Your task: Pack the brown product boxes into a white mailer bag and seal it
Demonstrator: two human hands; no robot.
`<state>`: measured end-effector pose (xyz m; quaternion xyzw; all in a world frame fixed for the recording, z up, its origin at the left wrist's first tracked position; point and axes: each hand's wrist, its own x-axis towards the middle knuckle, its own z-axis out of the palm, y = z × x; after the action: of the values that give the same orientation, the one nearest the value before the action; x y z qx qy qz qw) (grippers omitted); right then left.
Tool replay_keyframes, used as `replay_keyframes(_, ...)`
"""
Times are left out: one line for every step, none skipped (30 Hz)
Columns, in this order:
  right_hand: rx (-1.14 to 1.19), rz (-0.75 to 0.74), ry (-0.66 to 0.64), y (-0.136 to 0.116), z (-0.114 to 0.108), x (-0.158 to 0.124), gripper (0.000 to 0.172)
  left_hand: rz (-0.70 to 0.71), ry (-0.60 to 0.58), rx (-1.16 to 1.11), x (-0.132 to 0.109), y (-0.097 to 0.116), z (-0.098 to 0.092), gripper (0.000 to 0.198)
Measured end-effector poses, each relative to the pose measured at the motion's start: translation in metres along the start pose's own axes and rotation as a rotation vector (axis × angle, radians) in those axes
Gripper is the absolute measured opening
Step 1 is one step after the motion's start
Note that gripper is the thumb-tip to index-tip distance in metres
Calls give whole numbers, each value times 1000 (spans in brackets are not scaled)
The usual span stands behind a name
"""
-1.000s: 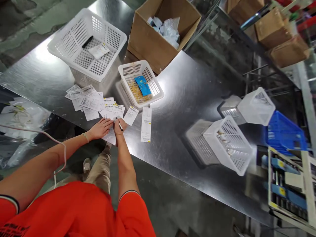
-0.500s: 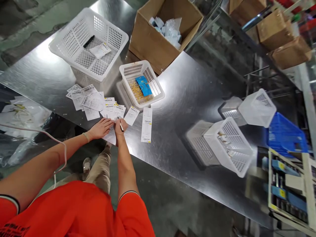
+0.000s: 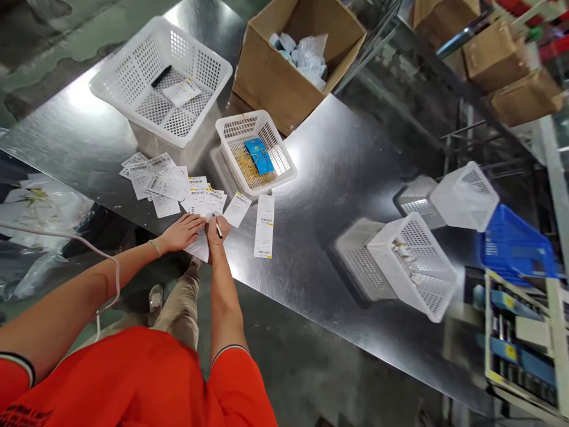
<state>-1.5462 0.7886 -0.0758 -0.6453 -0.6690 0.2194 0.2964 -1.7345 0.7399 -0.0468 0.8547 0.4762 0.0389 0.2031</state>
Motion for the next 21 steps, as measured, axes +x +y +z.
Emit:
replay_keyframes(4, 22, -1, 0, 0, 0, 45, -2, -2, 1, 0, 0, 0, 59)
replay_keyframes(14, 49, -3, -1, 1, 1, 46, -4, -4, 2, 0, 0, 0, 59)
replay_keyframes(29, 71, -5, -2, 2, 2, 46, -6, -6, 3, 0, 0, 0, 59)
replay_keyframes(53, 90, -4, -3, 3, 3, 46, -8, -7, 3, 1, 0, -1, 59)
replay_keyframes(87, 117, 6, -4, 4, 3, 47, -9, -8, 3, 1, 0, -1, 60)
replay_keyframes(122, 146, 22, -5, 4, 3, 47, -9, -9, 1, 1, 0, -2, 60)
replay_keyframes(150, 171, 39, -5, 3, 3, 47, -7, -9, -2, 0, 0, -2, 60)
replay_keyframes(170, 199, 63, -5, 0, 2, 47, -4, -8, -3, 0, 1, -3, 60)
replay_keyframes(189, 228, 99, -5, -3, 0, 46, 0, -5, -2, -1, 1, -4, 60)
replay_keyframes(207, 257, 144, -4, -7, -3, 44, 5, 1, 1, -3, 2, -4, 59)
replay_keyframes(222, 282, 192, -2, -12, -7, 41, 9, 7, 8, -4, 4, -5, 59)
replay_keyframes(239, 301, 237, -1, -18, -10, 38, 11, 15, 17, -4, 5, -6, 58)
replay_keyframes(262, 314, 272, 0, -22, -14, 35, 10, 23, 27, -4, 6, -7, 57)
replay_keyframes(289, 322, 289, 1, -27, -18, 33, 7, 33, 38, -3, 8, -8, 57)
replay_keyframes(315, 324, 284, 2, -30, -21, 32, 4, 42, 47, -1, 9, -9, 58)
replay_keyframes(341, 328, 269, 3, -31, -24, 32, 5, 46, 54, 3, 10, -11, 58)
replay_keyframes(368, 334, 251, 4, -32, -26, 32, 10, 43, 58, 6, 11, -12, 59)
replay_keyframes(389, 340, 231, 4, -32, -28, 33, 25, 28, 58, 9, 12, -13, 59)
replay_keyframes(401, 341, 204, 4, -32, -30, 33, 50, 2, 57, 11, 13, -14, 60)
replay_keyframes(407, 334, 174, 4, -31, -31, 32, 83, -31, 55, 11, 13, -14, 59)
replay_keyframes(410, 323, 145, 4, -30, -32, 32, 120, -63, 56, 9, 13, -13, 59)
